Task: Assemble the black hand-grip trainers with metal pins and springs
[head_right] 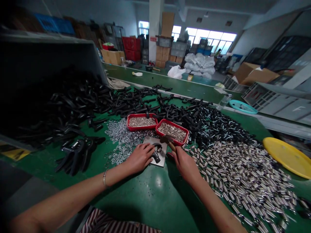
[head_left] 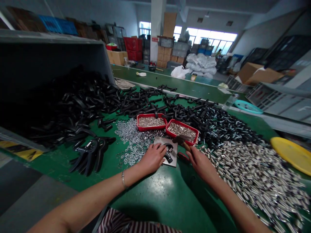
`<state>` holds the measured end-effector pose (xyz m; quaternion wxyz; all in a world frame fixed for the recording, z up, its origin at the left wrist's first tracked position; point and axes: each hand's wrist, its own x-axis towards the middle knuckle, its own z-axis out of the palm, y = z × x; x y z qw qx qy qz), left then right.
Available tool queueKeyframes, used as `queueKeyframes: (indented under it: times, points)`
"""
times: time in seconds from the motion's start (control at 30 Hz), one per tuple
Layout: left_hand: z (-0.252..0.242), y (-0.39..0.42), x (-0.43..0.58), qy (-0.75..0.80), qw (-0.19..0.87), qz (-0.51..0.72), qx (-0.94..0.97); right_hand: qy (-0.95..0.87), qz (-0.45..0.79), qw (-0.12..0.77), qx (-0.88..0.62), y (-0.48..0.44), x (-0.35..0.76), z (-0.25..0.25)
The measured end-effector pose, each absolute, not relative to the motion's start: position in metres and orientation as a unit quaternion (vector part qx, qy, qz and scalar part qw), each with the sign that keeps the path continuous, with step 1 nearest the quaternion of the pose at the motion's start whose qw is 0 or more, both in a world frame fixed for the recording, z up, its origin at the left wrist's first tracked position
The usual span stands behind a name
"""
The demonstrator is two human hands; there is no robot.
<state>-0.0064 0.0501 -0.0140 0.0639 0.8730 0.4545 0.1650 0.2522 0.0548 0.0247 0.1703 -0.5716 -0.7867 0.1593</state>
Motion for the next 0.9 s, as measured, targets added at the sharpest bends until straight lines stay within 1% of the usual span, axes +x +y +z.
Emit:
queueKeyframes:
  times: [0.07,0.13,0.23,0.3,0.37,0.43,0.47,0.53,0.57,0.6,0.63,0.67,0.73,0.83,0.87,0.9]
  points:
    - [-0.017,0.049,-0.004,0.466,0.058,0.170,0.866,-0.771,0.201,0.130,-0.590,0.058,0.252,0.021]
    - [-0.017,0.048,-0.002,0.474,0.060,0.169,0.862,-0.733,0.280,0.129,-0.607,0.058,0.259,0.019]
    - [-0.008,0.053,-0.003,0.470,0.091,0.171,0.861,-0.622,0.424,0.211,-0.624,0.046,0.285,0.020]
    - [0.001,0.062,-0.010,0.468,0.155,0.197,0.848,-0.549,0.459,0.271,-0.643,0.037,0.311,0.021]
    - [0.006,0.074,-0.019,0.478,0.258,0.237,0.806,-0.524,0.427,0.291,-0.677,0.035,0.343,0.021]
    - [0.002,0.085,-0.028,0.509,0.322,0.270,0.751,-0.562,0.322,0.254,-0.719,0.041,0.373,0.021]
    - [-0.003,0.089,-0.032,0.531,0.320,0.278,0.734,-0.599,0.239,0.231,-0.729,0.046,0.383,0.020]
    - [-0.017,0.091,-0.037,0.565,0.272,0.277,0.728,-0.676,0.052,0.203,-0.707,0.055,0.388,0.019]
    - [-0.024,0.089,-0.037,0.569,0.247,0.274,0.735,-0.707,-0.017,0.200,-0.678,0.058,0.381,0.018]
    - [-0.030,0.085,-0.036,0.566,0.230,0.273,0.744,-0.735,-0.052,0.202,-0.645,0.060,0.368,0.015]
    - [-0.035,0.080,-0.033,0.557,0.221,0.274,0.752,-0.762,-0.052,0.200,-0.614,0.061,0.351,0.012]
    - [-0.038,0.074,-0.030,0.550,0.216,0.276,0.758,-0.787,-0.024,0.185,-0.588,0.061,0.331,0.007]
    - [-0.038,0.065,-0.021,0.547,0.204,0.271,0.765,-0.820,0.030,0.117,-0.560,0.059,0.289,-0.003]
    - [-0.033,0.063,-0.011,0.558,0.197,0.239,0.770,-0.820,0.033,-0.009,-0.571,0.061,0.249,-0.012]
    - [-0.032,0.066,-0.009,0.560,0.199,0.233,0.770,-0.816,0.030,-0.032,-0.577,0.064,0.245,-0.011]
    - [-0.031,0.069,-0.009,0.561,0.203,0.232,0.769,-0.813,0.033,-0.036,-0.580,0.068,0.245,-0.009]
